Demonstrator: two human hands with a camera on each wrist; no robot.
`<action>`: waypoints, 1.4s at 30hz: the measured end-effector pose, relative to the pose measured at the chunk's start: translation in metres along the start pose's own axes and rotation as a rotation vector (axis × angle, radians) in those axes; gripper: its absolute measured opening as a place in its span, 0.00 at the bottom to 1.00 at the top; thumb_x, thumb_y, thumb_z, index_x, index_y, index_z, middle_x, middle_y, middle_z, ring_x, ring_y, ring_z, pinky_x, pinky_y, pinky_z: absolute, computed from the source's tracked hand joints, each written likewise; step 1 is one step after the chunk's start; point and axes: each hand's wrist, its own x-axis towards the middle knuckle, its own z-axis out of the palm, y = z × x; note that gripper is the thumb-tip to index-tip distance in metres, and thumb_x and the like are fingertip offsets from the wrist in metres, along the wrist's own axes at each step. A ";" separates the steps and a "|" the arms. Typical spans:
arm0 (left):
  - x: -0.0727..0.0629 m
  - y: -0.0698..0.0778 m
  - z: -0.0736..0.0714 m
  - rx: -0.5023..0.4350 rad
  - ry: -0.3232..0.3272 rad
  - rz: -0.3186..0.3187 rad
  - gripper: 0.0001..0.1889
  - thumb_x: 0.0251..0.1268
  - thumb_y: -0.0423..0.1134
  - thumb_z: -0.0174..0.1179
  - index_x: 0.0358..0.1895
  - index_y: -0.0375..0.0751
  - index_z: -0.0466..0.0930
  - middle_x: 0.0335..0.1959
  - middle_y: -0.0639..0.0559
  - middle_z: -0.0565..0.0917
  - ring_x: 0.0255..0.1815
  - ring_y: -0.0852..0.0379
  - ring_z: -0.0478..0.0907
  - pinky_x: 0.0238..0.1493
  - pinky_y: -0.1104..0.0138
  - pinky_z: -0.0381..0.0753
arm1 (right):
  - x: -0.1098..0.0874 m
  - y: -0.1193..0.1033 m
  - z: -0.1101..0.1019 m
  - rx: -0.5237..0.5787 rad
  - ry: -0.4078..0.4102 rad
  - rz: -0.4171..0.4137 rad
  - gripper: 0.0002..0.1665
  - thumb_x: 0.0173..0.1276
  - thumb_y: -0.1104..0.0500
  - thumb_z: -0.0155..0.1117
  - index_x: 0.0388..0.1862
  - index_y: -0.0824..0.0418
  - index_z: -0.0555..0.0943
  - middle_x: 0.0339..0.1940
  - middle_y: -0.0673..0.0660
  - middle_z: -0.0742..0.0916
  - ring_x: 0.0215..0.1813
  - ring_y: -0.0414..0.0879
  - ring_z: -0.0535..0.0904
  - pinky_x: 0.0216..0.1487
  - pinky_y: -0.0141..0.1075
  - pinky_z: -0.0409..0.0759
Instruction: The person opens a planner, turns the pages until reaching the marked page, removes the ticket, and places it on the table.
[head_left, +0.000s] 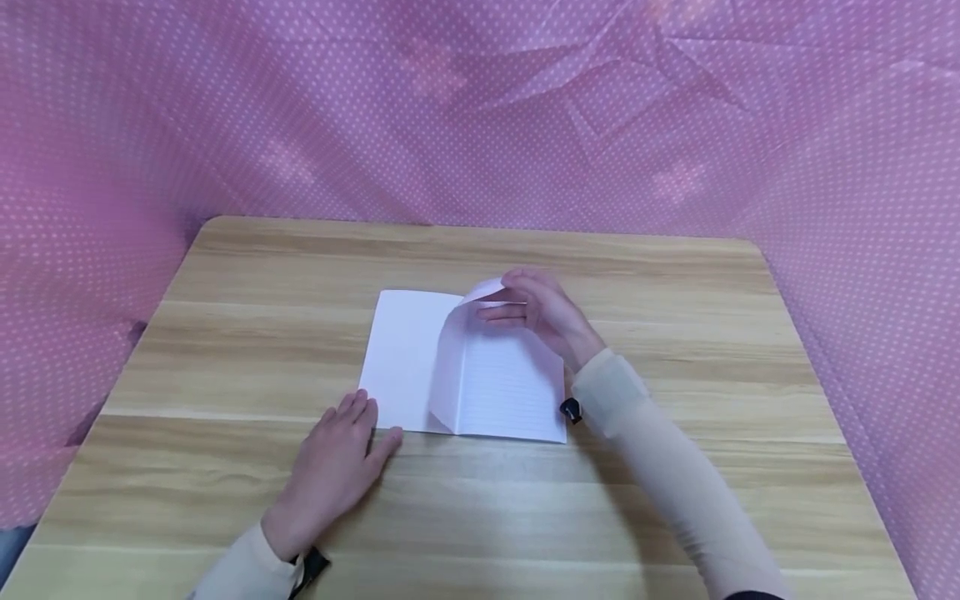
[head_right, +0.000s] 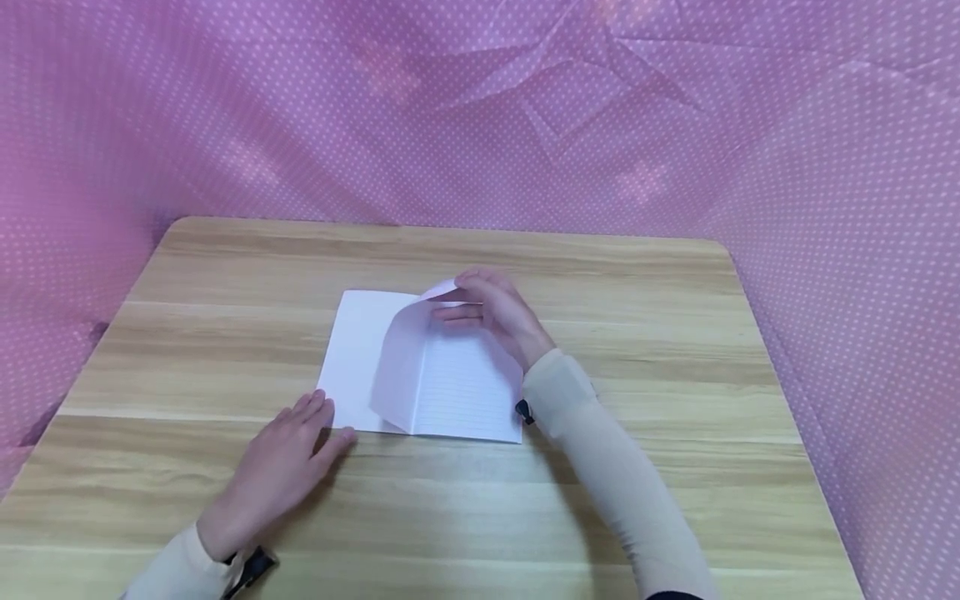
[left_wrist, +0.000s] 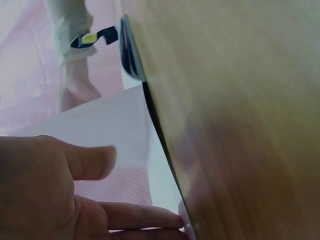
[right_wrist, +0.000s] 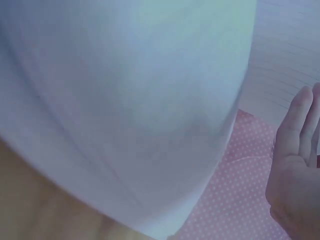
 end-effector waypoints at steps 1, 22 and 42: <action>0.000 -0.001 -0.001 -0.020 0.013 -0.002 0.32 0.87 0.50 0.57 0.68 0.17 0.76 0.72 0.21 0.74 0.77 0.26 0.68 0.75 0.36 0.65 | 0.000 0.002 0.000 0.002 -0.002 0.001 0.17 0.88 0.65 0.47 0.39 0.57 0.81 0.48 0.62 0.92 0.45 0.58 0.93 0.63 0.60 0.82; 0.024 0.034 -0.015 -0.155 0.680 0.177 0.11 0.59 0.36 0.68 0.21 0.43 0.77 0.16 0.56 0.71 0.18 0.55 0.68 0.24 0.56 0.69 | -0.003 0.010 0.009 -0.098 0.037 0.021 0.10 0.87 0.65 0.53 0.44 0.59 0.80 0.51 0.62 0.92 0.49 0.56 0.93 0.62 0.54 0.84; 0.017 -0.010 -0.010 -0.078 0.420 -0.068 0.21 0.60 0.35 0.73 0.17 0.47 0.69 0.13 0.57 0.67 0.17 0.52 0.68 0.20 0.53 0.69 | -0.019 -0.010 -0.041 -1.656 0.216 0.020 0.20 0.78 0.56 0.72 0.64 0.62 0.85 0.53 0.65 0.86 0.55 0.64 0.83 0.54 0.59 0.82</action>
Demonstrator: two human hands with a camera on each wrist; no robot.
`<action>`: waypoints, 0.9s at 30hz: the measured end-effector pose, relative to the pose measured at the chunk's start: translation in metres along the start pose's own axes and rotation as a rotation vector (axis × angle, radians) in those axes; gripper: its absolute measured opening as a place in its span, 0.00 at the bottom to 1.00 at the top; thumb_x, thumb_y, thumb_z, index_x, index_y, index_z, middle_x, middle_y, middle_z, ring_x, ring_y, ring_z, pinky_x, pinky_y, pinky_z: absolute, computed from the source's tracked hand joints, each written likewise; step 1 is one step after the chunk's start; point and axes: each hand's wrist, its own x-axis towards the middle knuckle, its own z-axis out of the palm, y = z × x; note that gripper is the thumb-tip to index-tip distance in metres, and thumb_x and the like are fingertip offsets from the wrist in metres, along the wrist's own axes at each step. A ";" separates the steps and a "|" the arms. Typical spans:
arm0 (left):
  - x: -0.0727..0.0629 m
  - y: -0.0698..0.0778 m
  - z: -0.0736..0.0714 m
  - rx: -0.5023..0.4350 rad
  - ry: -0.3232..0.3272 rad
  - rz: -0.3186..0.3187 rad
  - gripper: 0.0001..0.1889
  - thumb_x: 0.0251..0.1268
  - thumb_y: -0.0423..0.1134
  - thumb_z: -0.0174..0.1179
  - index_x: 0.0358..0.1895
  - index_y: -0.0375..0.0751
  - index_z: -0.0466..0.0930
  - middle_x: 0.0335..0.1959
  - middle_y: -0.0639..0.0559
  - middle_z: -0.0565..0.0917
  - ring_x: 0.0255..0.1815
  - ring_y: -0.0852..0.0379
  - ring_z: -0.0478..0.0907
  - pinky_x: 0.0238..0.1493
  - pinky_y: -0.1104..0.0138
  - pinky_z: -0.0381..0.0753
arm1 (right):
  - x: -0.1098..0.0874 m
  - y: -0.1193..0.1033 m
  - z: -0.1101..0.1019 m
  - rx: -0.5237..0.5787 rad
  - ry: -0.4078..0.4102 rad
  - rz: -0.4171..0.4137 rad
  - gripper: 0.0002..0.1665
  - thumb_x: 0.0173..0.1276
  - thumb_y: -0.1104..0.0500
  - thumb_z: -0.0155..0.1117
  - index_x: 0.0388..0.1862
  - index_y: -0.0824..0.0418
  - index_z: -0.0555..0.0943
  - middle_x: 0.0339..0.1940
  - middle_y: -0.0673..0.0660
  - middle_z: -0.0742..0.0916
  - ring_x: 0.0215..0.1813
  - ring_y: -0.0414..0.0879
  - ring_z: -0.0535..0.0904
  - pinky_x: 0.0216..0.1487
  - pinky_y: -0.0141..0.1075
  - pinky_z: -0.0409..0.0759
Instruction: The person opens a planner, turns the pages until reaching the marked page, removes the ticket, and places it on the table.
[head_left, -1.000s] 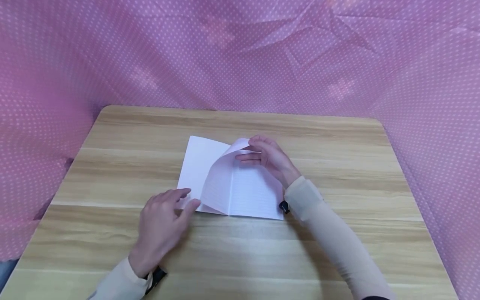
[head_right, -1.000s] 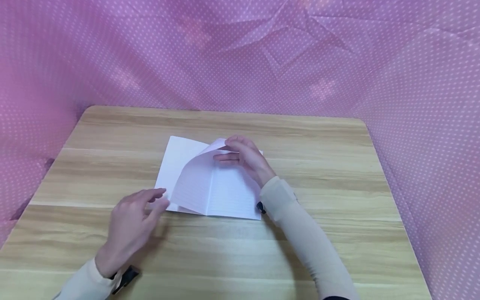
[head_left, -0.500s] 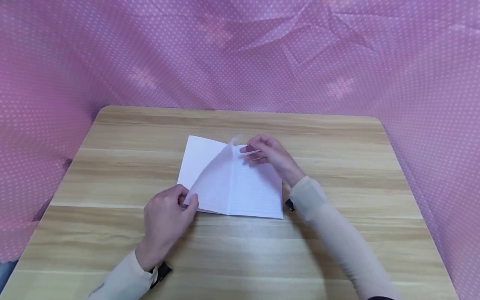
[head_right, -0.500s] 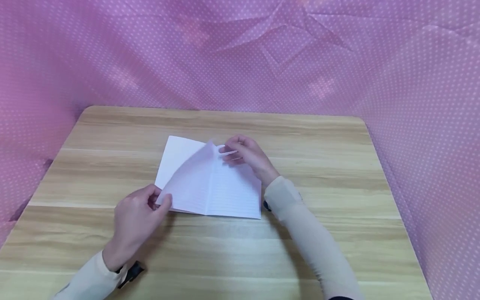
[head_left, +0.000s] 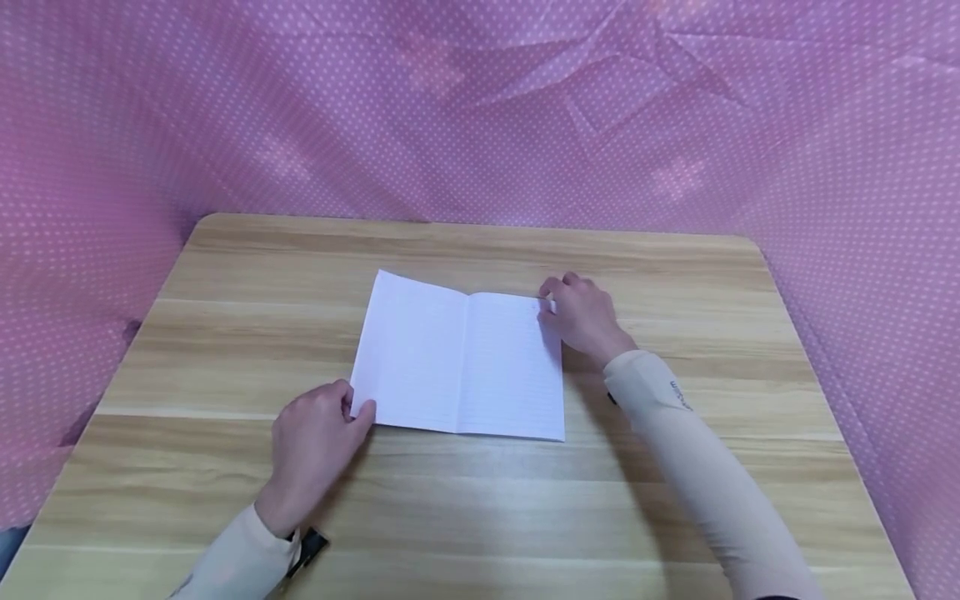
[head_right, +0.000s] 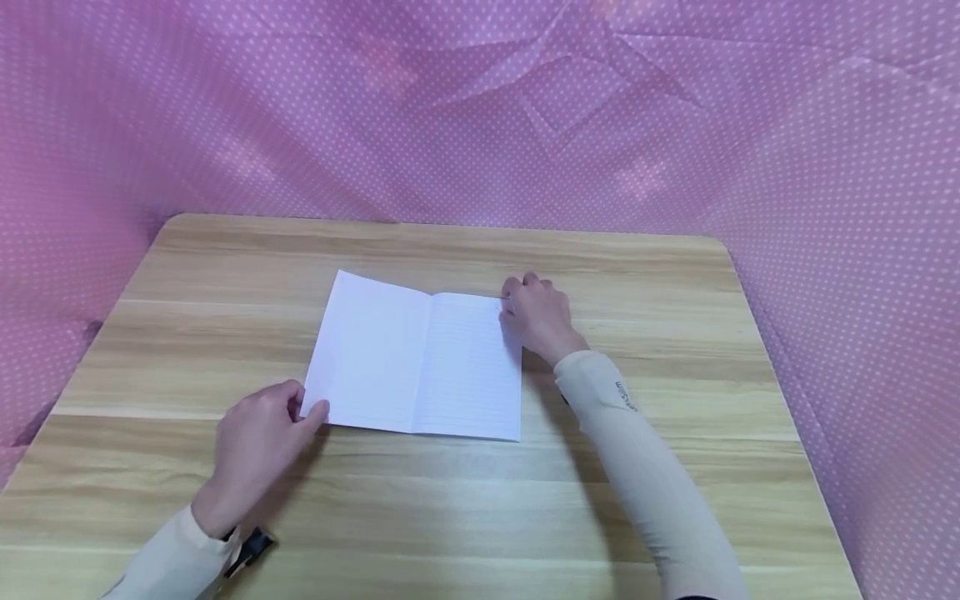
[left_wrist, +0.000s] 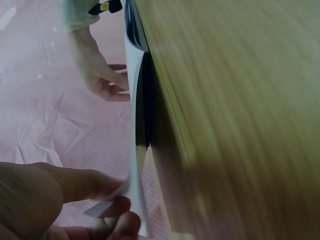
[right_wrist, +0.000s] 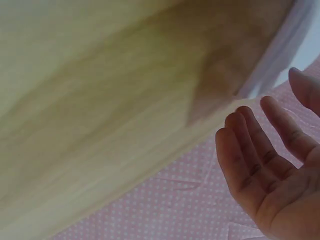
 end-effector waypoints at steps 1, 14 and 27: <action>0.001 -0.001 0.000 0.015 -0.021 -0.006 0.21 0.60 0.36 0.73 0.17 0.47 0.69 0.14 0.57 0.68 0.17 0.51 0.69 0.21 0.52 0.69 | 0.000 0.001 0.000 -0.015 -0.009 0.006 0.21 0.78 0.56 0.73 0.64 0.62 0.85 0.53 0.65 0.86 0.54 0.64 0.83 0.53 0.59 0.82; 0.006 -0.007 0.005 0.144 -0.183 -0.044 0.34 0.56 0.41 0.85 0.64 0.32 0.83 0.19 0.43 0.79 0.20 0.43 0.76 0.26 0.50 0.73 | 0.000 0.005 0.002 -0.049 -0.016 0.002 0.22 0.77 0.54 0.75 0.64 0.61 0.86 0.51 0.63 0.85 0.47 0.60 0.84 0.49 0.56 0.83; 0.013 -0.013 -0.003 0.173 -0.317 -0.029 0.29 0.65 0.43 0.79 0.68 0.40 0.86 0.16 0.45 0.74 0.18 0.46 0.71 0.24 0.54 0.72 | 0.000 0.004 0.005 -0.011 0.046 0.000 0.20 0.75 0.54 0.77 0.60 0.62 0.87 0.45 0.60 0.87 0.42 0.57 0.83 0.46 0.54 0.83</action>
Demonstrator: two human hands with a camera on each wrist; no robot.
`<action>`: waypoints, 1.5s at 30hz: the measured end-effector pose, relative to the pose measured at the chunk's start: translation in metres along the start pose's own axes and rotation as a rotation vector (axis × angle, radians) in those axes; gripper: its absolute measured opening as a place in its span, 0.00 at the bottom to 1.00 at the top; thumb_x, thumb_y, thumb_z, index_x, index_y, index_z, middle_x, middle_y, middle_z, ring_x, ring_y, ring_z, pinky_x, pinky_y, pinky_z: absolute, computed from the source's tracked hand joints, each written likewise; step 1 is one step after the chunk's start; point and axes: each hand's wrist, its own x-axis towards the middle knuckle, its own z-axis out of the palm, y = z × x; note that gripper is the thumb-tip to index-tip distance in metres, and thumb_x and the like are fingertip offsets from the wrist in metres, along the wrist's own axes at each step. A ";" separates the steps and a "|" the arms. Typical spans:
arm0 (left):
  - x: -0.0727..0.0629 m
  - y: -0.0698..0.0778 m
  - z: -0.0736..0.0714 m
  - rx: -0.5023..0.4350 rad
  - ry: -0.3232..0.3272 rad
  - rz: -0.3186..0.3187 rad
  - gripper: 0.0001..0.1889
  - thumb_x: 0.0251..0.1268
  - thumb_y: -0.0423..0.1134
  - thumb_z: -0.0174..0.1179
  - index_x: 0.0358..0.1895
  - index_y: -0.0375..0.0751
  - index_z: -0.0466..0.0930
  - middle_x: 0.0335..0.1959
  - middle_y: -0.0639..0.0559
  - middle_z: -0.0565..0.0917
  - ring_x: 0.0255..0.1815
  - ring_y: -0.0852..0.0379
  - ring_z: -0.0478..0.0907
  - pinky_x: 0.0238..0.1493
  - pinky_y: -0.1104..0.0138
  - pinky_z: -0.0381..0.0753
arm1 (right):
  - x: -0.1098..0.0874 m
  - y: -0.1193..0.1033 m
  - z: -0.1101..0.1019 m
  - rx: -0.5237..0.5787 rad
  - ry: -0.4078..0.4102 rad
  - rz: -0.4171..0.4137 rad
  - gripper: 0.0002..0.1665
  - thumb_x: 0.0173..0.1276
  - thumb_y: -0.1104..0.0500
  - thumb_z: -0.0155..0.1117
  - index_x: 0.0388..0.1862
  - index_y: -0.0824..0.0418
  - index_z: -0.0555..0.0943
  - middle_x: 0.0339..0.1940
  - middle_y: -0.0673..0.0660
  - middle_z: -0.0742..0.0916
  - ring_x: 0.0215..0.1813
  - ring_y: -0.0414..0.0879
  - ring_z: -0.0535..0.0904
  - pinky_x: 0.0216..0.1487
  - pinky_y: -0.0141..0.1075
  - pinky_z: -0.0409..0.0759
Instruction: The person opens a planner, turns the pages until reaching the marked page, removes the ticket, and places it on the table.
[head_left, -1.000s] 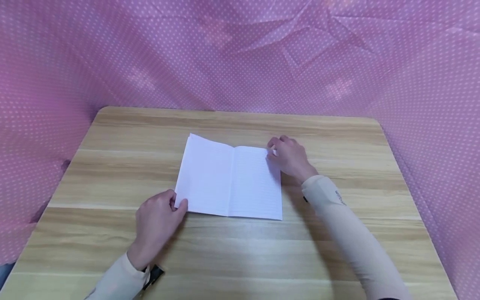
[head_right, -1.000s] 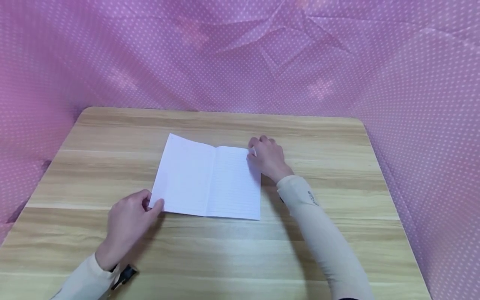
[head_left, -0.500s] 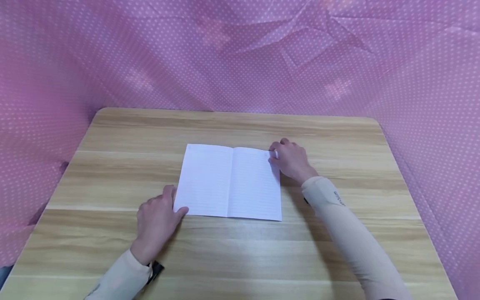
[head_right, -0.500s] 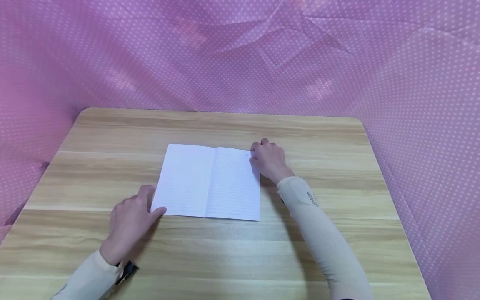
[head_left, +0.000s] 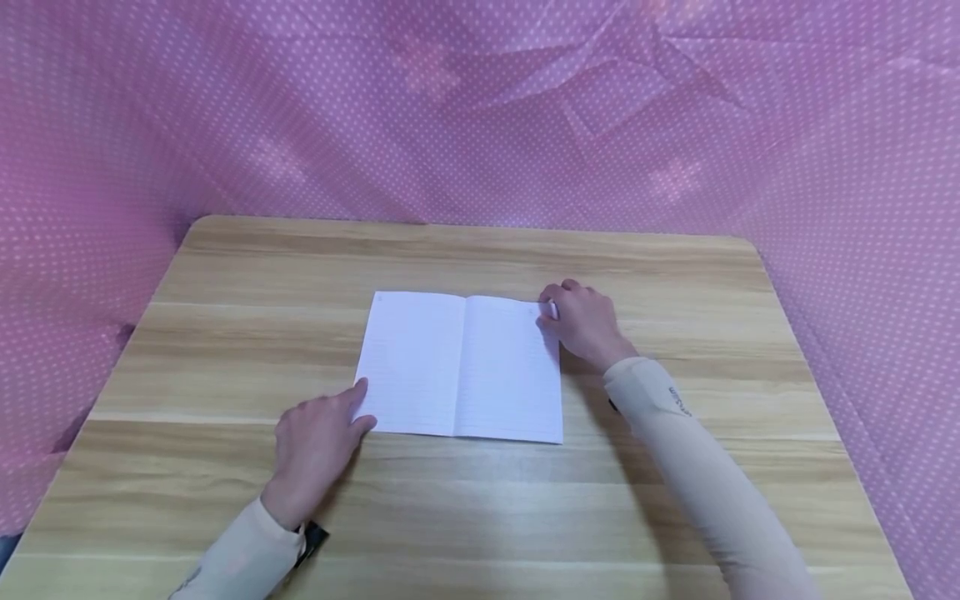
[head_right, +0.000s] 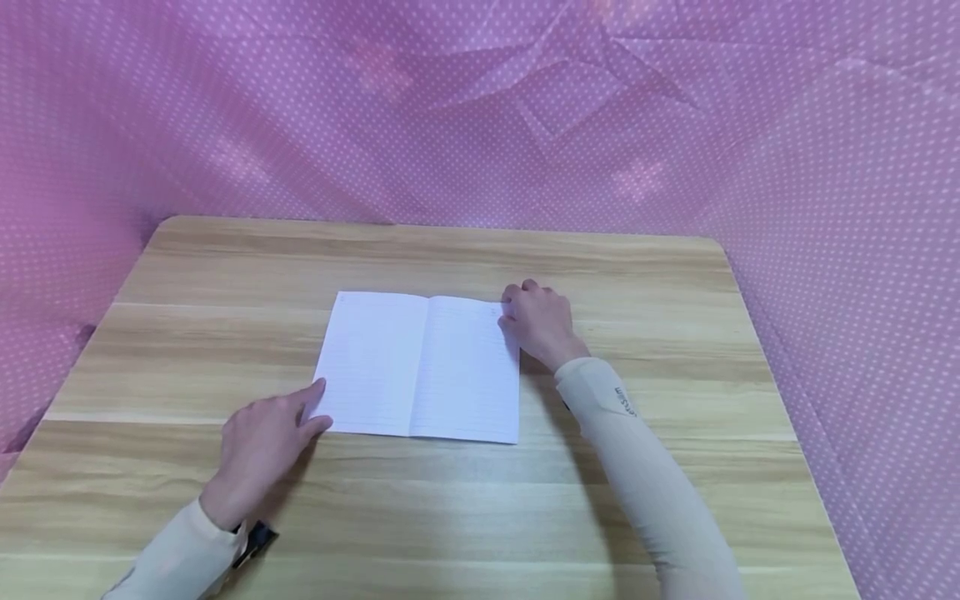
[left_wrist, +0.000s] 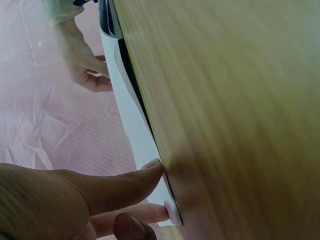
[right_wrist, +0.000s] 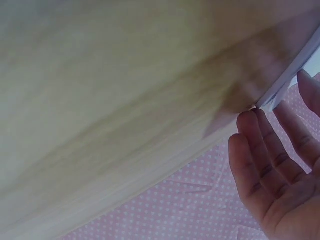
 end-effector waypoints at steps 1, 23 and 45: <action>-0.001 0.000 0.000 -0.002 -0.006 -0.003 0.29 0.66 0.43 0.79 0.69 0.40 0.86 0.16 0.45 0.74 0.18 0.47 0.71 0.24 0.55 0.71 | 0.000 0.001 0.001 0.005 0.010 -0.004 0.19 0.74 0.54 0.77 0.59 0.62 0.88 0.44 0.60 0.86 0.41 0.57 0.83 0.45 0.54 0.83; -0.009 0.003 0.008 -0.007 0.014 0.003 0.29 0.65 0.43 0.79 0.68 0.39 0.86 0.27 0.35 0.85 0.20 0.44 0.76 0.24 0.54 0.72 | -0.002 0.009 0.005 0.044 0.346 -0.177 0.06 0.72 0.57 0.79 0.40 0.60 0.93 0.35 0.57 0.91 0.33 0.53 0.85 0.32 0.49 0.82; -0.009 0.005 0.009 -0.023 0.001 -0.008 0.30 0.67 0.42 0.79 0.70 0.38 0.85 0.22 0.39 0.81 0.20 0.46 0.74 0.26 0.54 0.73 | 0.020 -0.026 -0.010 1.328 -0.107 0.188 0.12 0.85 0.59 0.60 0.55 0.68 0.82 0.32 0.54 0.90 0.29 0.44 0.86 0.38 0.37 0.87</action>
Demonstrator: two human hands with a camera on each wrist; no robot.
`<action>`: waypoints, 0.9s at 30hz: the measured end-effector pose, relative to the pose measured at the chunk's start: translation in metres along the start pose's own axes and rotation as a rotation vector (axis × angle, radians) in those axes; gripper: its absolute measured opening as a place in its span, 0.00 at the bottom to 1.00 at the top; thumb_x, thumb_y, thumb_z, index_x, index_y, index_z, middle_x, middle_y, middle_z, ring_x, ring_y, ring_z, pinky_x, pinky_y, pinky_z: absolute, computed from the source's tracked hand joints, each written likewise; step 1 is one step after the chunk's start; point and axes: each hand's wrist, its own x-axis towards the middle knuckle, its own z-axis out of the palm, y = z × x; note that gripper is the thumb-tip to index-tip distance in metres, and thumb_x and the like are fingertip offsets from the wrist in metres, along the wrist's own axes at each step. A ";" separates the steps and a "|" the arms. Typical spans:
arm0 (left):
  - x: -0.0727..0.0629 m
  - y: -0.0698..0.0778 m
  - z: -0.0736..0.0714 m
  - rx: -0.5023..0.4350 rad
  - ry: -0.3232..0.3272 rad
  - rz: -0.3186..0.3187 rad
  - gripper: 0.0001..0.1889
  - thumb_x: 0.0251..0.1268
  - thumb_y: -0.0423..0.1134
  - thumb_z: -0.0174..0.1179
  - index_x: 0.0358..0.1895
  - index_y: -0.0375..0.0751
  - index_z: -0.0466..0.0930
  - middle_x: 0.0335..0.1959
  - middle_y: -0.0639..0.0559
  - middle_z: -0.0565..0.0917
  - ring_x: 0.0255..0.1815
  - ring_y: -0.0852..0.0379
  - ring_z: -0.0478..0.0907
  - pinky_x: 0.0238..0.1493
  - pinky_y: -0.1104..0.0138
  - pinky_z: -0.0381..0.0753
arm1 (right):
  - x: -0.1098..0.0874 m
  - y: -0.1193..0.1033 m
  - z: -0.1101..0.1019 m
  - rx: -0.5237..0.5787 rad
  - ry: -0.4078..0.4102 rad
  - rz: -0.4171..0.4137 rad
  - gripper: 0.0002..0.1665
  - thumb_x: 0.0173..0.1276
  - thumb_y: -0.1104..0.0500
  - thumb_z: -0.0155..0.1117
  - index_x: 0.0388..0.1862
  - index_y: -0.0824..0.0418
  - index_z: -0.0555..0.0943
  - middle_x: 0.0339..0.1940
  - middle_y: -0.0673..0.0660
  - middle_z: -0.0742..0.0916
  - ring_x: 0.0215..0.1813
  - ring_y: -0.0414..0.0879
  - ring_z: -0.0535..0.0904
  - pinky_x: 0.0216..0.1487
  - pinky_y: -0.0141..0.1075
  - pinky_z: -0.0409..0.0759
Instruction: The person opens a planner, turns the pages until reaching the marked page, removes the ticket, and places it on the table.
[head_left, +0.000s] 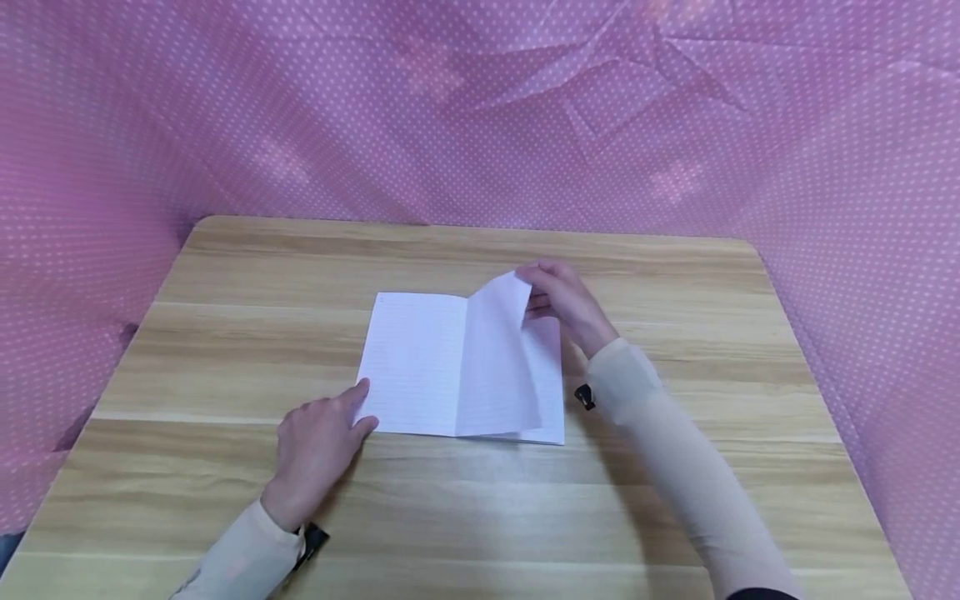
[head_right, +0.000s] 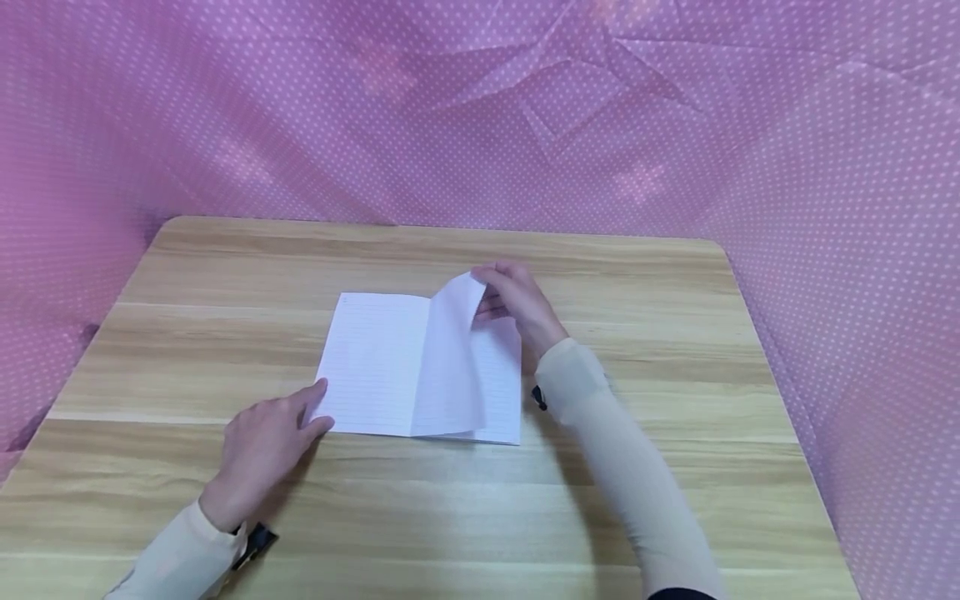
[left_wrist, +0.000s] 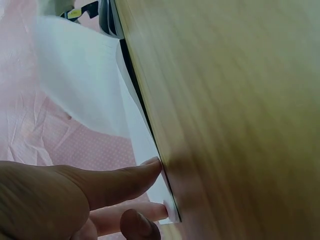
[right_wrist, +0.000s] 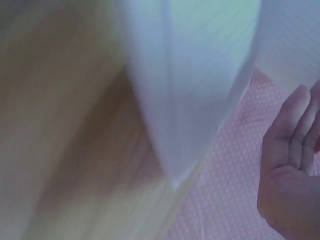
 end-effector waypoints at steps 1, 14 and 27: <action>0.000 0.000 0.000 -0.012 -0.004 -0.004 0.30 0.67 0.42 0.78 0.70 0.38 0.84 0.23 0.38 0.82 0.21 0.45 0.75 0.26 0.53 0.74 | 0.000 0.000 0.002 0.050 -0.014 0.008 0.11 0.85 0.59 0.59 0.54 0.66 0.82 0.32 0.55 0.91 0.29 0.45 0.87 0.38 0.38 0.88; 0.001 0.019 -0.012 -0.255 0.350 0.155 0.17 0.82 0.46 0.63 0.50 0.34 0.93 0.24 0.48 0.85 0.28 0.43 0.85 0.34 0.45 0.80 | -0.008 0.004 0.018 0.359 -0.159 0.077 0.07 0.87 0.65 0.50 0.48 0.60 0.77 0.42 0.62 0.92 0.38 0.57 0.93 0.52 0.53 0.89; 0.004 0.058 -0.017 -0.314 0.608 0.307 0.10 0.61 0.38 0.65 0.22 0.46 0.79 0.14 0.59 0.72 0.18 0.56 0.70 0.22 0.57 0.70 | -0.012 0.005 0.025 0.285 -0.147 0.068 0.07 0.88 0.63 0.51 0.48 0.60 0.77 0.49 0.61 0.91 0.43 0.55 0.92 0.58 0.53 0.86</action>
